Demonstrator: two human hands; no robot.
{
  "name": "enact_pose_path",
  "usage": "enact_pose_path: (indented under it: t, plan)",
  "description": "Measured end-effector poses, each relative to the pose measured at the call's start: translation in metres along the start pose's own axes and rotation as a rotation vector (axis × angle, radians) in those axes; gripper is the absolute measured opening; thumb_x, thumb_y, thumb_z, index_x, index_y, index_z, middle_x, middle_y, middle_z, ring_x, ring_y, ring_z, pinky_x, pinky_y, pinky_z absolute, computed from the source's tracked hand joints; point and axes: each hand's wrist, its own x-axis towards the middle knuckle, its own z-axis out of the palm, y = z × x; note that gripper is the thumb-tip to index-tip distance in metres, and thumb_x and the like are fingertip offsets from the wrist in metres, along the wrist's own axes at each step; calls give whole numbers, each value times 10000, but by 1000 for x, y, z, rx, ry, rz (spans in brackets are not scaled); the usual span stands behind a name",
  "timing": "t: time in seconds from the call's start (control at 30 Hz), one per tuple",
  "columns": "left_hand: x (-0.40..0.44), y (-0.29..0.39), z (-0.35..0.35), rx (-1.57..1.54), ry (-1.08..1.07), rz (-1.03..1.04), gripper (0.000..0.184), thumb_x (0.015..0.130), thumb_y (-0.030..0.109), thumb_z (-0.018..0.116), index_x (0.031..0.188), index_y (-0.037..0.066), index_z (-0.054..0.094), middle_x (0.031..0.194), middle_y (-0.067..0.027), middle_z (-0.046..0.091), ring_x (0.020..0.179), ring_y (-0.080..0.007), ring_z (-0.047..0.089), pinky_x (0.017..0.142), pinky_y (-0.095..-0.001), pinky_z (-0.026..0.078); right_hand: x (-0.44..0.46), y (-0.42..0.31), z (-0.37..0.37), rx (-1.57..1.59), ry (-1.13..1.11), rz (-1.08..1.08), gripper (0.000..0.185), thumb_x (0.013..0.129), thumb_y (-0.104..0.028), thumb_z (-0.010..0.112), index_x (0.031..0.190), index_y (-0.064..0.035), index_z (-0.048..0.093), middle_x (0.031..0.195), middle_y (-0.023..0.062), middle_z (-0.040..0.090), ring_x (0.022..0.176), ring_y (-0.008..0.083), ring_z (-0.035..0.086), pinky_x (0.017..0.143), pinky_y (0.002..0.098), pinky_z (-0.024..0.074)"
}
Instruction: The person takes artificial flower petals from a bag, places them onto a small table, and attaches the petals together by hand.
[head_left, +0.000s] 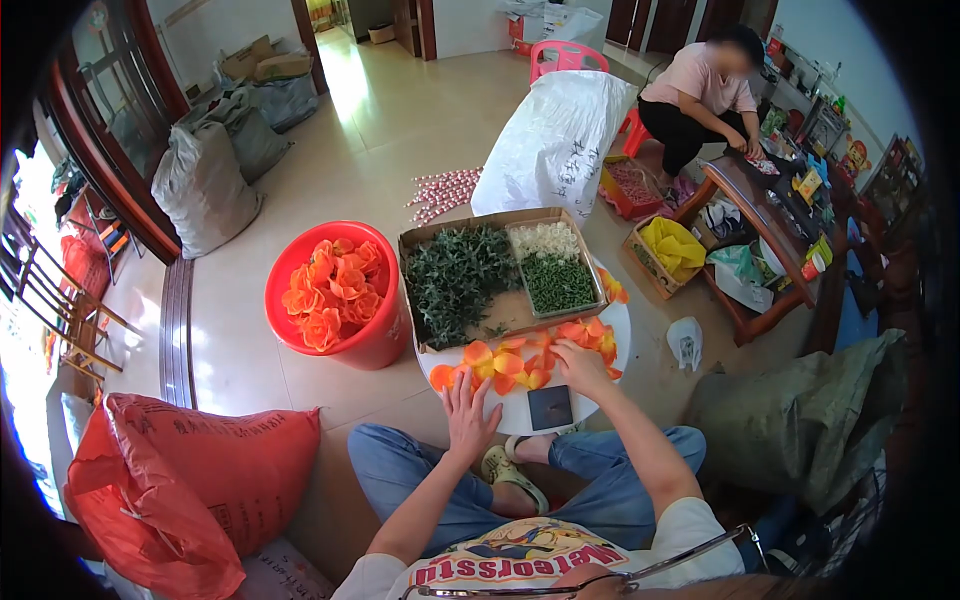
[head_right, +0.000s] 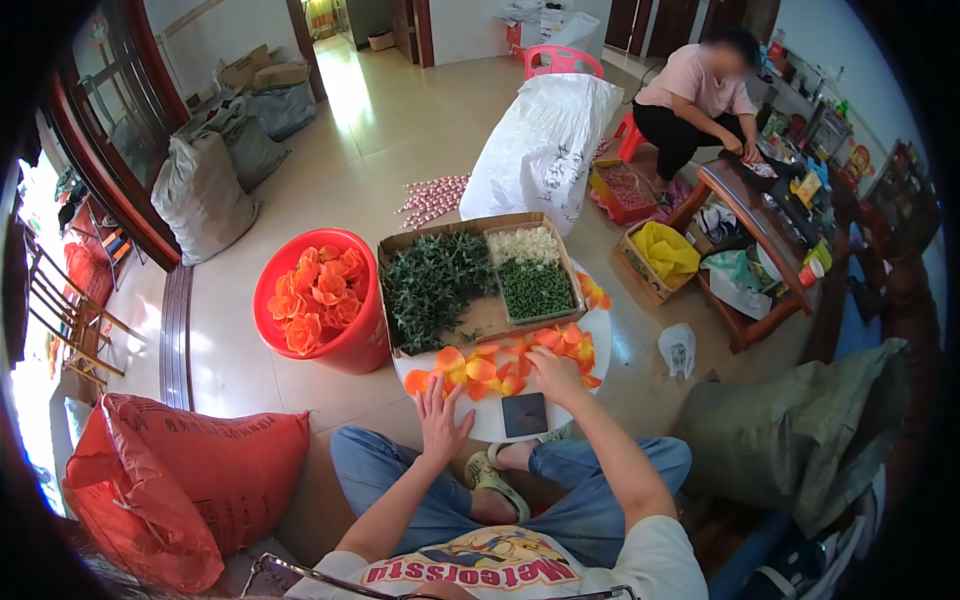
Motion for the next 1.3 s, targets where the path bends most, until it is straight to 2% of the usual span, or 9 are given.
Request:
enact_pose_path:
  t: [0.13, 0.23, 0.33, 0.53, 0.73, 0.83, 1.03, 1.13, 1.3]
  plan:
    - [1, 2, -2, 27, -4, -27, 553, 773, 286, 678, 1269, 116, 505, 1454, -160, 309, 1367, -335, 247, 1104, -550, 136, 3, -12, -5, -83, 26, 62, 297, 805, -85, 525, 1090, -96, 607, 1197, 125, 568, 847, 324, 643, 710, 430, 516]
    - [1, 2, -1, 35, 4, -31, 536, 771, 285, 679, 1254, 119, 518, 1454, -159, 310, 1368, -334, 246, 1105, -551, 132, 5, -27, -18, -76, 11, -54, 269, 804, -88, 527, 1054, -96, 625, 1180, 126, 572, 831, 321, 646, 692, 428, 516]
    - [2, 2, -2, 44, 0, -21, 520, 771, 284, 680, 1243, 127, 530, 1453, -159, 312, 1369, -336, 243, 1104, -554, 130, 5, -16, -8, -139, -68, -24, 232, 806, -120, 542, 1011, -106, 651, 1184, 117, 574, 836, 314, 647, 677, 420, 518]
    - [-2, 0, -3, 35, 32, 13, 504, 762, 286, 688, 1222, 141, 541, 1454, -170, 305, 1366, -357, 240, 1099, -566, 133, -7, -19, -25, 172, 230, -60, 263, 768, -18, 545, 980, -103, 675, 1163, 112, 589, 864, 304, 645, 705, 389, 518]
    - [-38, 2, -16, 6, 18, 90, 545, 744, 271, 720, 1232, 141, 517, 1450, -198, 293, 1352, -388, 250, 1091, -574, 159, -65, 6, -48, 219, 497, 143, 266, 754, 66, 504, 947, -35, 657, 1093, 126, 610, 868, 311, 628, 697, 355, 505]
    - [-65, 2, -23, -22, -66, 136, 572, 738, 241, 727, 1243, 120, 486, 1445, -223, 280, 1358, -404, 236, 1088, -575, 169, -105, 29, -55, 127, 543, 325, 250, 733, 51, 524, 918, -53, 656, 1071, 117, 612, 878, 309, 623, 717, 375, 505]
    - [-93, -1, -28, -71, -183, 55, 577, 751, 226, 710, 1253, 72, 471, 1427, -208, 315, 1331, -394, 286, 1082, -542, 216, -153, 78, -51, -48, 518, 463, 187, 724, 15, 598, 891, -50, 654, 1009, 113, 614, 960, 310, 575, 824, 381, 468]
    - [-91, -5, -21, -77, -157, -6, 573, 753, 212, 699, 1251, 61, 460, 1418, -195, 334, 1318, -369, 318, 1074, -529, 236, -109, 64, -63, 50, 613, 379, 184, 721, -8, 637, 900, -52, 654, 1000, 108, 616, 950, 310, 567, 837, 378, 459]
    - [-105, -27, -3, -6, -259, -127, 500, 770, 231, 672, 1205, 65, 489, 1253, -129, 515, 1173, -299, 477, 1035, -503, 295, 3, 29, -73, 129, 572, 90, 137, 722, -21, 661, 855, -44, 639, 921, 105, 627, 925, 299, 579, 803, 371, 470]
